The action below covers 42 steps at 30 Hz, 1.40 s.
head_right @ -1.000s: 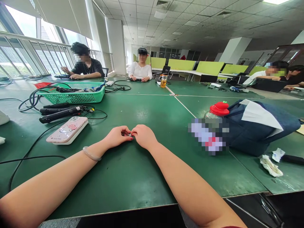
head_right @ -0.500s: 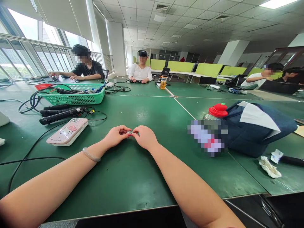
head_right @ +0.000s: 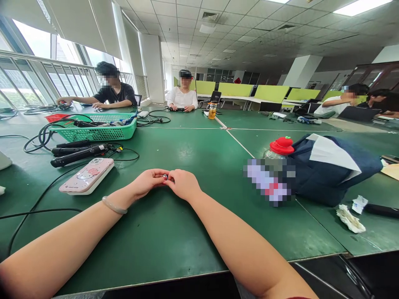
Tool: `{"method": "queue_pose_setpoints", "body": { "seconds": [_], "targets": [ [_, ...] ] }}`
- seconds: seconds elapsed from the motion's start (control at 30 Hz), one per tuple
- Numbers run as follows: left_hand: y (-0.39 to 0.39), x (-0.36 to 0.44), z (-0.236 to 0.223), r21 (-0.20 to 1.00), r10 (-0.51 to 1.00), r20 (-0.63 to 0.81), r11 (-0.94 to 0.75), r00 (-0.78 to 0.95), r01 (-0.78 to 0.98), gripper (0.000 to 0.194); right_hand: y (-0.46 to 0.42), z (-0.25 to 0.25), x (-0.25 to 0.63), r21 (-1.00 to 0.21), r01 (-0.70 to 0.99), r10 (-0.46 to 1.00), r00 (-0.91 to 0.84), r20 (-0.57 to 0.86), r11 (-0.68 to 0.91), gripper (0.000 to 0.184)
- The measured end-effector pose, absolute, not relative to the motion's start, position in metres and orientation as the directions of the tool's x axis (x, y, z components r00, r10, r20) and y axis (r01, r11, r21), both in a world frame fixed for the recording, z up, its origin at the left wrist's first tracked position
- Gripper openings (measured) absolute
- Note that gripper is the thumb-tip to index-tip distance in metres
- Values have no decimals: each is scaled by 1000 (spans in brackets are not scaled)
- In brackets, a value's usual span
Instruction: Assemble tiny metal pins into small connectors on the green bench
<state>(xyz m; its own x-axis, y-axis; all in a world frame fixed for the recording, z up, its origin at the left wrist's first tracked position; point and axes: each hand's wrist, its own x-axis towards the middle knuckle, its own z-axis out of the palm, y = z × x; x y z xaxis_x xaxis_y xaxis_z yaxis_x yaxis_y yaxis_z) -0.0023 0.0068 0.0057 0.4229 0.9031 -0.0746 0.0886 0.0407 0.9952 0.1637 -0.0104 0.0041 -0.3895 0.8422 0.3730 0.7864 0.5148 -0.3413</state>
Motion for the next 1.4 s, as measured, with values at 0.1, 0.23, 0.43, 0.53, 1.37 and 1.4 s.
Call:
{"method": "queue_pose_setpoints", "body": {
  "seconds": [0.1, 0.23, 0.43, 0.53, 1.37, 1.4],
  "targets": [
    [17, -16, 6, 942, 955, 15, -113, 295, 317, 34, -9, 5, 168, -393, 750, 839, -410, 357, 533, 20],
    [33, -50, 11, 484, 967, 249, -168, 49, 859, 32, -5, 3, 178, -462, 728, 861, -393, 324, 506, 24],
    [41, -87, 14, 173, 958, 232, 132, -171, 976, 38, -3, 2, 183, -509, 730, 889, -360, 282, 457, 28],
    [42, -90, 13, 151, 956, 241, 134, -168, 979, 35, -4, 1, 183, -513, 728, 891, -367, 267, 454, 26],
    [50, -85, 6, 478, 954, 189, 116, -231, 870, 32, -3, -1, 183, -571, 688, 890, -403, 212, 448, 19],
    [51, -84, 4, 527, 959, 164, 115, -233, 842, 32, -3, -2, 182, -573, 689, 891, -407, 201, 444, 18]
  ]
}}
